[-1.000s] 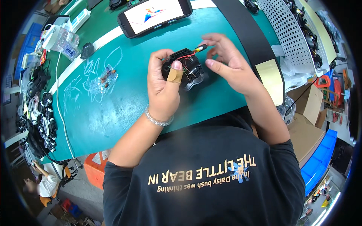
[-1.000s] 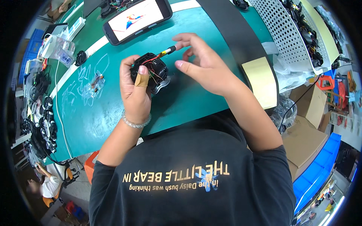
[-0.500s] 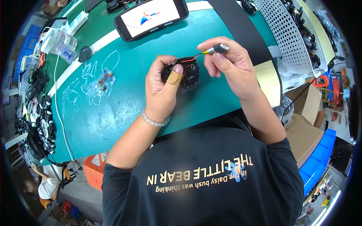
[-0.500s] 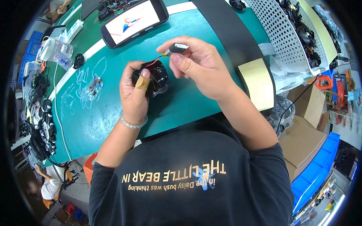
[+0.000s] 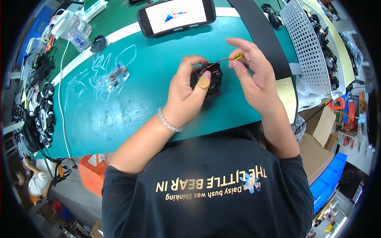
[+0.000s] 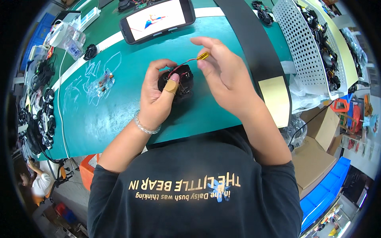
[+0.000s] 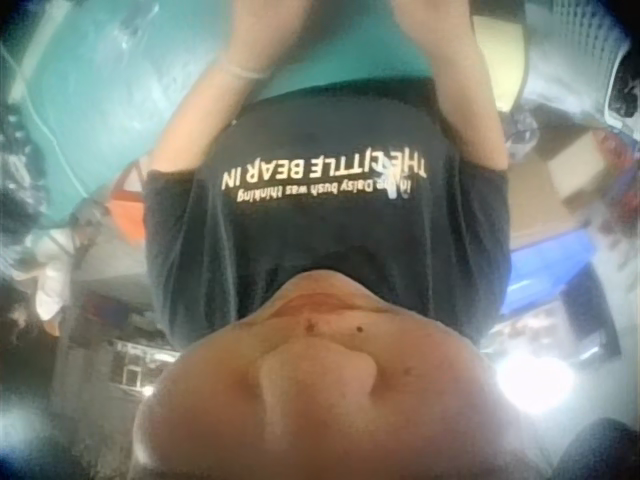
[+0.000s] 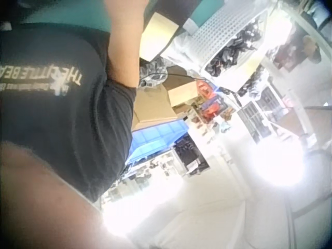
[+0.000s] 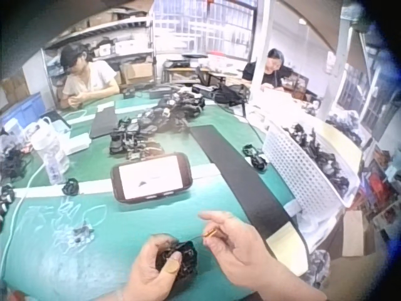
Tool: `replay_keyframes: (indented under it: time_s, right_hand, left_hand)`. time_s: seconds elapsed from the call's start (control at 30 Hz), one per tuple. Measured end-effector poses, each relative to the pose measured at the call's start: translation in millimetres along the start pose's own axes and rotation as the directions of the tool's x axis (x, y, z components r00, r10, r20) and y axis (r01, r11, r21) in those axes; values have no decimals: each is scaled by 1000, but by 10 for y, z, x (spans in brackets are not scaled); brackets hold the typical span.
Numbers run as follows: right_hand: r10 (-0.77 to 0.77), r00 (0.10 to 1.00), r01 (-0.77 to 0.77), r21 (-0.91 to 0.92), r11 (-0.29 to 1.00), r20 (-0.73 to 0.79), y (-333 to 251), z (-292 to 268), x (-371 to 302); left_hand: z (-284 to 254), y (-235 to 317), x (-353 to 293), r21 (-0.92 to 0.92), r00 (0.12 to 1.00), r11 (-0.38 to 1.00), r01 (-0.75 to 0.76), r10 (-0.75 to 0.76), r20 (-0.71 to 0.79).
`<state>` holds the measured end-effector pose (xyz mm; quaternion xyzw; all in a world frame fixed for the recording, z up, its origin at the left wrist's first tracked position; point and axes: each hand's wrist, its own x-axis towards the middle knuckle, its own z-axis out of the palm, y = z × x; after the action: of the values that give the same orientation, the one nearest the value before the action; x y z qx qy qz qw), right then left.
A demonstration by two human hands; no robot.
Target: The person assembles small electronic devices by inserting batteries and connecting wires. They handle the devices one at a time, placing completed units into a white basket and picking up new ones from a pile on the table.
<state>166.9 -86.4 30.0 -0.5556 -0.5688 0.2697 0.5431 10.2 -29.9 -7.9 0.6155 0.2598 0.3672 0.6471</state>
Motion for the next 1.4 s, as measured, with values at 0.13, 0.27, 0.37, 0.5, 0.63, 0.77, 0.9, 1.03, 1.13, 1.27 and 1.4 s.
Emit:
replay_keyframes:
  time_s: [0.13,0.27,0.37,0.5,0.63,0.77,0.9,1.03,1.13,1.27,1.4]
  right_hand:
    - [4,995,42,-438,898,103,64,-96,83]
    - [273,953,-154,-571,807,129,-61,-59,123]
    - [189,979,-128,-492,861,75,-9,-29,106]
    - [13,1000,-14,-156,988,-4,121,58,81]
    - [-13,999,12,-24,1000,-39,78,164,87]
    - [49,999,-46,110,993,-21,13,240,72]
    - [-64,998,64,-1,998,-14,35,282,80]
    - [-271,962,272,-198,942,32,46,306,101]
    - [-312,949,312,-205,928,32,45,309,114]
    - [-273,962,272,-202,941,20,-19,277,132]
    - [-269,961,250,-231,940,-56,4,233,150]
  left_hand:
    - [-24,-69,2,281,949,909,-308,313,29]
    - [-27,-72,-1,284,940,899,-334,341,25]
    - [-42,-40,7,277,940,898,-342,328,94]
    - [-41,-40,7,299,927,878,-373,339,161]
    - [-49,-46,8,336,903,838,-431,404,150]
    - [-58,-58,1,365,891,814,-452,431,143]
    - [-48,-60,19,338,883,819,-464,457,106]
    - [-77,-115,22,323,854,791,-519,499,149]
    - [-98,-109,21,379,867,780,-498,464,184]
    - [-40,-93,30,368,905,835,-409,423,45]
    - [-13,-119,5,325,896,859,-395,439,-72]
